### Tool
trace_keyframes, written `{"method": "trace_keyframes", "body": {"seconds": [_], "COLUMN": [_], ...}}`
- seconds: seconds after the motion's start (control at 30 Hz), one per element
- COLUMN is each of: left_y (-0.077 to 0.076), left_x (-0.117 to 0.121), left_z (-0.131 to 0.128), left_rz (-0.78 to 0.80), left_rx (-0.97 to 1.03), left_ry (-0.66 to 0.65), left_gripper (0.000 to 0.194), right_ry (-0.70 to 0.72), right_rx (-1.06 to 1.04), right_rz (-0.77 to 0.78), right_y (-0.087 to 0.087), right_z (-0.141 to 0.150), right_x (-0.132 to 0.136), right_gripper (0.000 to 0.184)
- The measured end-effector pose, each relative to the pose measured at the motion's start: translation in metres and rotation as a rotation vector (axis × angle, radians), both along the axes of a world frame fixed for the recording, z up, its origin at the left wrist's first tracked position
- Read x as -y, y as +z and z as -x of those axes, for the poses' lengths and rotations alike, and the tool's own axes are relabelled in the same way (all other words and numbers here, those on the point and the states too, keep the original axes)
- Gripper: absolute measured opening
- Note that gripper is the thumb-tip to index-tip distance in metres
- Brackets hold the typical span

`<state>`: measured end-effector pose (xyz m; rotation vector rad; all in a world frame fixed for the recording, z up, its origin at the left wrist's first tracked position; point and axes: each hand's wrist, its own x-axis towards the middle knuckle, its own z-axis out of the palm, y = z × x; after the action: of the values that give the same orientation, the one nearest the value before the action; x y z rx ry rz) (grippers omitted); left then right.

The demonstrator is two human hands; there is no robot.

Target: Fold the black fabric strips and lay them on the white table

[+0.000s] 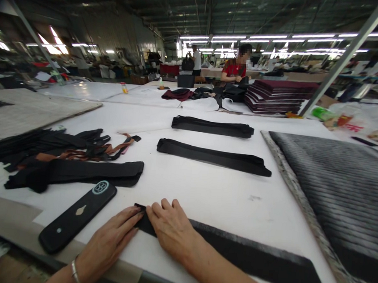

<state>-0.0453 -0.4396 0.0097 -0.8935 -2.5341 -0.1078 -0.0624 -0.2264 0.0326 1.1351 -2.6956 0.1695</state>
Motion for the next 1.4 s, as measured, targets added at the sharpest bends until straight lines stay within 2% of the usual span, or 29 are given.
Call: {"method": "trace_keyframes", "body": {"seconds": [0.23, 0.33, 0.53, 0.67, 0.9, 1.07, 1.3, 1.4], "left_y": [0.009, 0.013, 0.018, 0.023, 0.028, 0.03, 0.02, 0.024], "left_x": [-0.008, -0.022, -0.039, -0.038, -0.039, -0.042, -0.046, -0.049], "left_z": [0.001, 0.007, 0.015, 0.01, 0.001, 0.001, 0.01, 0.008], "left_rz": [-0.144, -0.175, -0.148, -0.114, -0.079, 0.013, -0.011, 0.056], "left_rx": [-0.027, -0.022, 0.18, 0.225, 0.147, 0.161, 0.158, 0.199], "left_ry": [-0.007, -0.003, -0.007, -0.008, 0.0, -0.014, -0.094, -0.11], "left_gripper": [0.023, 0.031, 0.044, 0.048, 0.061, 0.054, 0.043, 0.055], "right_ry": [-0.005, -0.034, -0.134, -0.057, 0.083, 0.094, 0.11, 0.117], "right_rx": [-0.01, 0.0, 0.008, 0.053, -0.018, -0.021, -0.003, 0.022], "right_rz": [0.001, 0.051, 0.121, 0.095, 0.028, 0.007, -0.001, 0.013], "right_y": [-0.002, -0.006, -0.012, -0.01, -0.005, -0.007, -0.004, -0.004], "right_z": [0.0, -0.002, -0.001, 0.001, -0.001, -0.001, -0.008, -0.01], "right_x": [0.0, -0.001, -0.014, -0.032, -0.05, -0.061, -0.085, -0.097], "right_gripper": [0.044, 0.038, 0.019, 0.015, 0.021, 0.02, 0.02, 0.021]}}
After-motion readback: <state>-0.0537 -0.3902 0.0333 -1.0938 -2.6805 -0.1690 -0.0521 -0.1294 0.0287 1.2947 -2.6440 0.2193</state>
